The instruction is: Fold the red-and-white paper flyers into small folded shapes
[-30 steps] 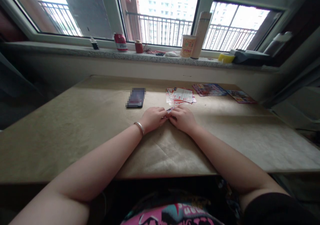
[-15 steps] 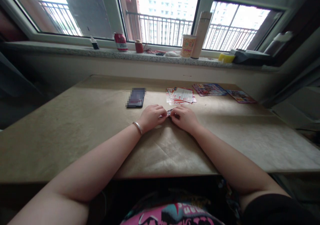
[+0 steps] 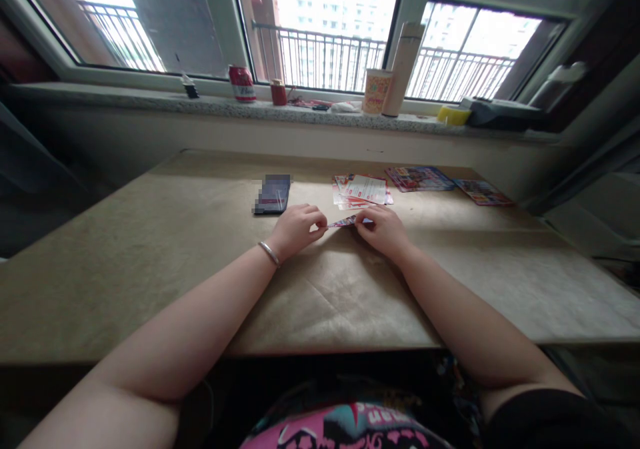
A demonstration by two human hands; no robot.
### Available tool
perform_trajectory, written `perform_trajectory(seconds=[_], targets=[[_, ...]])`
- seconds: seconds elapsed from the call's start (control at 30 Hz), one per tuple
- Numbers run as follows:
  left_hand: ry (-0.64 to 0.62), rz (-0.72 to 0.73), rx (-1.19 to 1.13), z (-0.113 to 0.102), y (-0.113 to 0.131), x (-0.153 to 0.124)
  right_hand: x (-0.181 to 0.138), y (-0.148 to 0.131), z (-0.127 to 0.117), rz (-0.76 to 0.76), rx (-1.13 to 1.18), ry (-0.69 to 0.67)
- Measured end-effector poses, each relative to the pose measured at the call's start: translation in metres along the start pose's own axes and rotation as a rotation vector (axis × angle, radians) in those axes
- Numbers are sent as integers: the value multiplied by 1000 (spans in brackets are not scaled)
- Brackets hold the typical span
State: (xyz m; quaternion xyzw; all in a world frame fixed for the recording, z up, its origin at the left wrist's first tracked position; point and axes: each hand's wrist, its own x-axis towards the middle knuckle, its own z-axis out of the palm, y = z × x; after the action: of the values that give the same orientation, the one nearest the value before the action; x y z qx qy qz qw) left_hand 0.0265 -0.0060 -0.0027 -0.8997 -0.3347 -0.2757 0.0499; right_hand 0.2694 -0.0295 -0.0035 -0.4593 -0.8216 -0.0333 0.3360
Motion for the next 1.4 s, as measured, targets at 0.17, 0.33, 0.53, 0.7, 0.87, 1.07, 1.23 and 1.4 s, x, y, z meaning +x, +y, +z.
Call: perform_trajectory(seconds=[0.17,0.33,0.53,0.7,0.87,1.07,1.23,1.4], targets=[[12,-14,-2,-3,-6,-2,0,7,-3,42,18,1],[29,-46,-22,-4,-10,-6,-1,12,-7,85,43,24],[17,-54,-89,-3,-2,-5,-1,8,-2,15,57,-29],[-28,48,-3,0,9,-2,-1,-8,-3,-33,-44,-38],[-15,39,68,2,13,0,-1,-24,-3,-80,-196,-84],[-37,48,111,2,20,2,0,-32,14,-23,-75,-118],[-51,53,114,1,21,3,0,-29,14,3,-75,-113],[-42,32,84,1,14,2,0,-22,7,55,-113,-116]])
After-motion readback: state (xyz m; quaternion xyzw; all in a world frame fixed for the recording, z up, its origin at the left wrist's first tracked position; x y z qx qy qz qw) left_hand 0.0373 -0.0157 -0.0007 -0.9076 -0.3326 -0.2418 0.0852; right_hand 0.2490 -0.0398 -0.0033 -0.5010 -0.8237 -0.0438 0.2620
